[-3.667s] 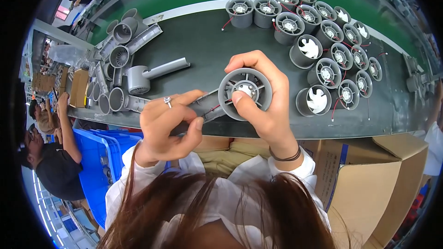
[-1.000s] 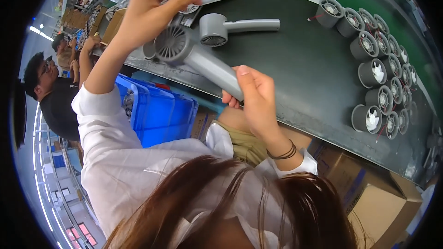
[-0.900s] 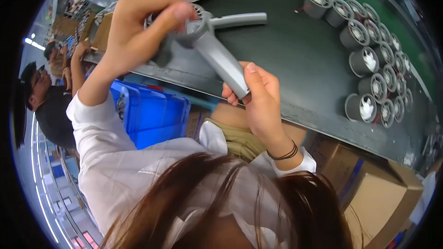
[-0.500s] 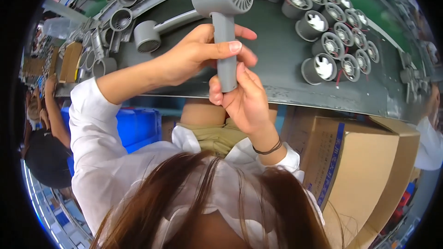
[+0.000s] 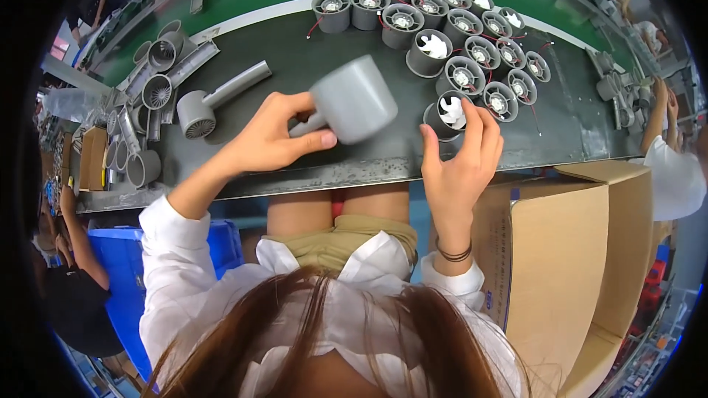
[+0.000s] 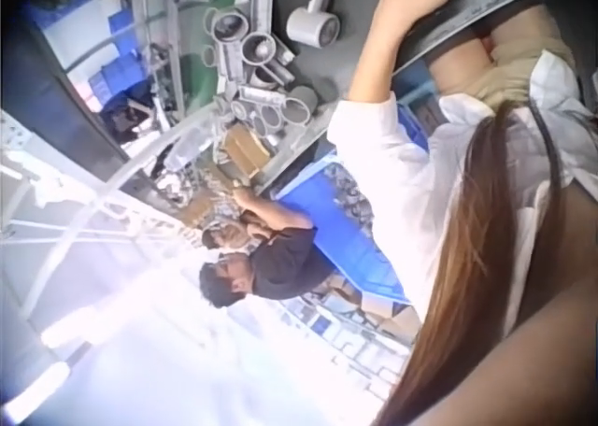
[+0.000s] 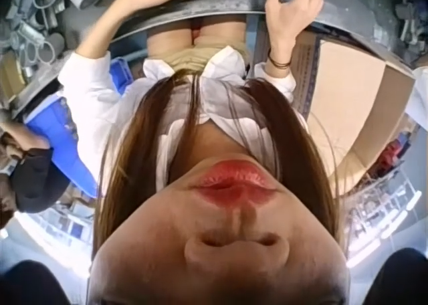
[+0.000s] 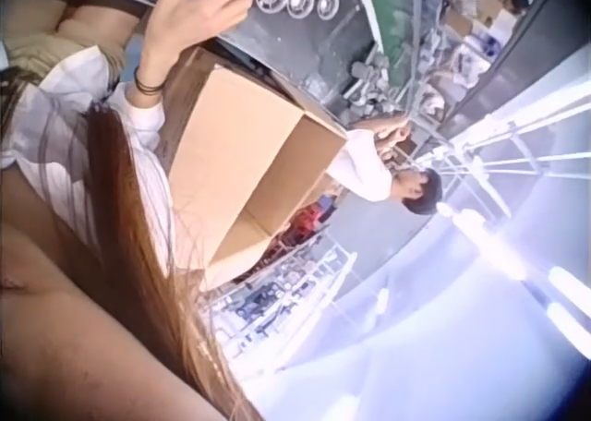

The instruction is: The person assembles handheld fan housings by hand, inserting motor components and wires into the fan housings.

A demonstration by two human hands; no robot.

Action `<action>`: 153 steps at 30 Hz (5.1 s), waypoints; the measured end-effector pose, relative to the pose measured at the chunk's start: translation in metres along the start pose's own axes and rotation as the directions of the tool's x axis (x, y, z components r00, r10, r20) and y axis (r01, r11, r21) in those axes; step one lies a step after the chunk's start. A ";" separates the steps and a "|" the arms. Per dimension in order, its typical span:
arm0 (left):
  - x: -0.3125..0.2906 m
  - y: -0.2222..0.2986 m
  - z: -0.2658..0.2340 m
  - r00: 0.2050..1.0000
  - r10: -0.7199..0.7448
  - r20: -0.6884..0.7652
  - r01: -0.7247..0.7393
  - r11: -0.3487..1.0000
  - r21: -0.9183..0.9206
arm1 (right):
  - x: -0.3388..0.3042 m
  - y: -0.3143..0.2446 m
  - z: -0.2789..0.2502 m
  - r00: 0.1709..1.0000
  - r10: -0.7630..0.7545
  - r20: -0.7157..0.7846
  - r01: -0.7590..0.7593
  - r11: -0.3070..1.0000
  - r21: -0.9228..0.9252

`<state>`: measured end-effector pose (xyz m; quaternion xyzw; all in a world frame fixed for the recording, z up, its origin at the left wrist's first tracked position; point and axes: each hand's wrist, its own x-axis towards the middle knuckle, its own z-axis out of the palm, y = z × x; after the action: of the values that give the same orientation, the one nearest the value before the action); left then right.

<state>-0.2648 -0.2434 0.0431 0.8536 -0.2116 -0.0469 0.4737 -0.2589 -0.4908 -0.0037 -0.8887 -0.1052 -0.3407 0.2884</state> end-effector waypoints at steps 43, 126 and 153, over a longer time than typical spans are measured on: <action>-0.046 -0.012 0.019 0.996 0.081 -0.048 -0.021 0.685 0.728 | 0.014 -0.008 0.028 0.951 -0.145 0.272 -0.073 0.751 0.656; -0.066 0.007 0.027 0.879 -0.210 -0.428 -0.208 0.639 -0.740 | 0.047 -0.081 0.023 0.804 -0.579 0.134 0.270 0.556 0.786; -0.061 0.012 0.048 0.818 -0.305 -0.488 -0.314 0.474 -0.823 | 0.025 -0.077 0.004 0.840 -0.502 0.207 0.204 0.645 0.736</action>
<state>-0.3376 -0.2617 0.0194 0.4566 -0.0057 0.1127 0.8825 -0.2680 -0.4268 0.0444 -0.7264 -0.4547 -0.1413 0.4956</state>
